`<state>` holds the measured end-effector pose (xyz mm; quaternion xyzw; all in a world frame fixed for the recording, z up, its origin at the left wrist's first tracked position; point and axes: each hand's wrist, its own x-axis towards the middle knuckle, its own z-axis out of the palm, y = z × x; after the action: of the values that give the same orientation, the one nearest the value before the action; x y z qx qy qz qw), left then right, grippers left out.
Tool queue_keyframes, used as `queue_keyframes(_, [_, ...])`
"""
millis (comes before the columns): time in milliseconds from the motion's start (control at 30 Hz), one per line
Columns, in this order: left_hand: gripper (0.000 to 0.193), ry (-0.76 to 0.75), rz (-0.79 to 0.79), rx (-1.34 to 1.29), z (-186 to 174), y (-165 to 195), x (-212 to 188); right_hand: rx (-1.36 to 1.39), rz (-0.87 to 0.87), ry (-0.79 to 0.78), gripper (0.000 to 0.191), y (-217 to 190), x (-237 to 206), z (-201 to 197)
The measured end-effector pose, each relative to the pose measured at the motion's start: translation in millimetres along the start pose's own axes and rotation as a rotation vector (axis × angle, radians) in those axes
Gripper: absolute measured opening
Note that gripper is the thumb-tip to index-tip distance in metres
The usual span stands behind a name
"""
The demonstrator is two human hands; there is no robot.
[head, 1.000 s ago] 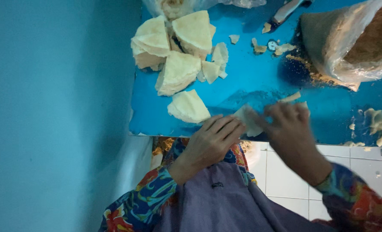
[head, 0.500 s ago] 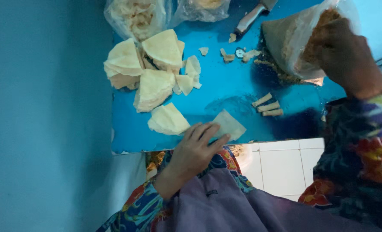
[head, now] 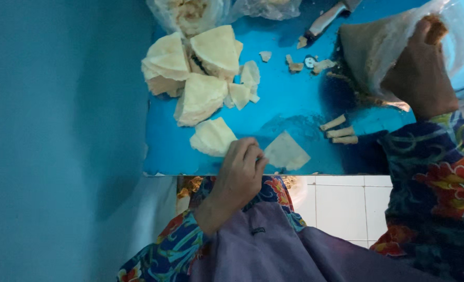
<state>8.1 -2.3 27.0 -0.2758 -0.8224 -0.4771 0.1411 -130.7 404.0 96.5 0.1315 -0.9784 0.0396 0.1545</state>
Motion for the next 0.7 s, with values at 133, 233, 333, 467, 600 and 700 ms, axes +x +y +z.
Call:
queue_keyframes(133, [0.015,-0.018,-0.047,-0.006,-5.3,0.7,1.0,0.036,0.036,0.015,0.076,-14.5,1.8,-12.1])
queue_keyframes(233, [0.014,-0.022,-0.063,-0.045,-7.8,-0.4,1.1,0.122,0.08,0.057,0.072,-30.3,-3.6,-30.5])
queue_keyframes(333, [0.014,-0.022,-0.077,-0.063,-8.6,-2.0,0.2,0.331,0.159,0.088,0.068,-56.5,-21.5,-52.3])
queue_keyframes(467, [0.014,-0.01,-0.075,-0.062,-5.2,-3.7,0.2,0.754,0.283,-0.058,0.063,-114.5,-54.2,-59.3])
queue_keyframes(600, [0.013,-0.001,-0.045,-0.031,-1.8,-3.1,0.3,0.903,0.287,-0.349,0.059,-192.0,-72.0,-12.8])
queue_keyframes(700, [0.013,0.013,-0.052,-0.033,-2.7,-1.7,-0.6,0.796,0.175,-0.31,0.056,-228.0,-86.8,15.3])
